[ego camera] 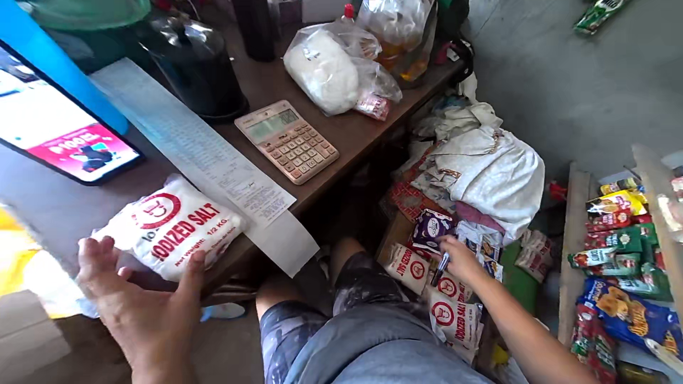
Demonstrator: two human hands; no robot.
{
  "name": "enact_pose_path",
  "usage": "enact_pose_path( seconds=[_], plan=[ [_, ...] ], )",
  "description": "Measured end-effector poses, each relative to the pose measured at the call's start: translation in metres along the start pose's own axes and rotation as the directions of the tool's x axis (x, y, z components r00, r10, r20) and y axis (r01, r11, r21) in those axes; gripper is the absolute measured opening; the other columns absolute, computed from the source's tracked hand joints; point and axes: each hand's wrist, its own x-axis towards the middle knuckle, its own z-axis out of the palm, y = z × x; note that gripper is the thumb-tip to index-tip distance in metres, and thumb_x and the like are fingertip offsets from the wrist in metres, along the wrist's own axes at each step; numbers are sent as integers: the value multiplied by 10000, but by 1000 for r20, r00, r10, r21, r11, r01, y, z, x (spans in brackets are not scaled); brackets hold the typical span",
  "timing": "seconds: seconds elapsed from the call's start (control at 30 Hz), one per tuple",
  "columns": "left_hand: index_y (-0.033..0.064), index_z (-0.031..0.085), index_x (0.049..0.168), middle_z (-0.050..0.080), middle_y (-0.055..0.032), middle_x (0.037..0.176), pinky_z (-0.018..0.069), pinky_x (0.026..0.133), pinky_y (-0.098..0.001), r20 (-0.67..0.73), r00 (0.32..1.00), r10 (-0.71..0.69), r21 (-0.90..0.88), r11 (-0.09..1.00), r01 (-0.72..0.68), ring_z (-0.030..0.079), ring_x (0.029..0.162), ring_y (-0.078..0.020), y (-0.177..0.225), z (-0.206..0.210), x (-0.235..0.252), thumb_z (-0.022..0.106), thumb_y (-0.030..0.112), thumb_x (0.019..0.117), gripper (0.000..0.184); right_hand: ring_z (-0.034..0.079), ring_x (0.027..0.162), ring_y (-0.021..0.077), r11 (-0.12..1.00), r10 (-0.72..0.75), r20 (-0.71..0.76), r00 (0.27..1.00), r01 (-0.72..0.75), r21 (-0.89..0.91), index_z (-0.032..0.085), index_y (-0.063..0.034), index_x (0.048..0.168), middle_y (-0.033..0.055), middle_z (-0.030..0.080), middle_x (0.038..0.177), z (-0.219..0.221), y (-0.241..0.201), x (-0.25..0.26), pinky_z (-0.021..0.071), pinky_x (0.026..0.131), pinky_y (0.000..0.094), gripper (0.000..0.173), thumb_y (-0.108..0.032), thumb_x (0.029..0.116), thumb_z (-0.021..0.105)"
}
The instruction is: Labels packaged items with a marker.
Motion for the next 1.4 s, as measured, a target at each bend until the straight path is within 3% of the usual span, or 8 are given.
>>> enact_pose_path(
  seconds=[0.17,0.3,0.47,0.63,0.83,1.0,1.23,1.4],
  plan=[
    [-67,224,1566,307,-326,1584,362,1156,-465,2,1000,21,-1,1000,-21,368,1455,-378,19,-3,2,689,463,919,957,609,1237,407,966,-240,177,954,253,-52,673,30,1211,219,544,1454,44,-27,25,497,1033,564,302,-184,1000,632],
    [-66,201,1575,306,-339,1578,370,1153,-477,-21,998,59,-24,998,-60,373,1446,-397,28,-6,2,711,380,915,947,554,1271,482,914,-251,432,866,359,-190,606,-14,1370,245,522,1464,55,-52,63,437,1060,651,446,-197,972,691],
    [-82,274,1540,377,-306,1552,409,1144,-431,-128,991,29,-158,986,-49,424,1431,-326,23,-7,3,697,320,927,847,572,1253,481,815,-256,569,781,492,-308,681,-22,1286,230,584,1408,75,-40,97,431,1044,697,397,-74,898,744],
    [-35,260,1568,384,-265,1566,402,1147,-446,-122,992,-25,-263,965,-8,416,1437,-312,19,-7,7,810,390,820,1021,543,1294,474,789,-269,605,749,532,-307,667,-30,1303,220,572,1431,74,-43,103,396,1078,694,423,-88,894,756],
    [-15,308,1568,368,-295,1567,408,1091,-627,-23,999,-26,57,998,27,447,1381,-481,32,-2,7,934,490,622,1242,526,1321,459,758,-196,657,728,538,-370,667,-91,1338,186,540,1485,76,-45,113,375,1081,708,489,-176,873,794],
    [-21,355,1547,350,-277,1592,374,1133,-596,12,1000,-22,184,983,20,425,1415,-465,36,1,7,923,473,654,1168,533,1318,444,686,-163,737,656,612,-393,654,-48,1330,200,548,1469,72,-63,115,369,1095,682,429,-170,929,746],
    [-47,375,1528,362,-299,1575,379,1133,-586,-12,1000,-7,204,979,10,436,1409,-461,35,4,6,932,403,664,1122,575,1292,410,655,-274,692,668,657,-374,663,-97,1330,165,659,1349,45,-60,95,327,1150,657,418,-102,916,724],
    [-44,353,1546,315,-306,1602,300,1187,-581,-22,997,-70,290,954,73,371,1457,-468,41,7,7,916,469,659,1170,666,1131,439,737,-482,433,762,619,-269,715,-64,1207,175,729,1181,9,-42,63,429,1046,687,342,-63,867,755]
  ],
)
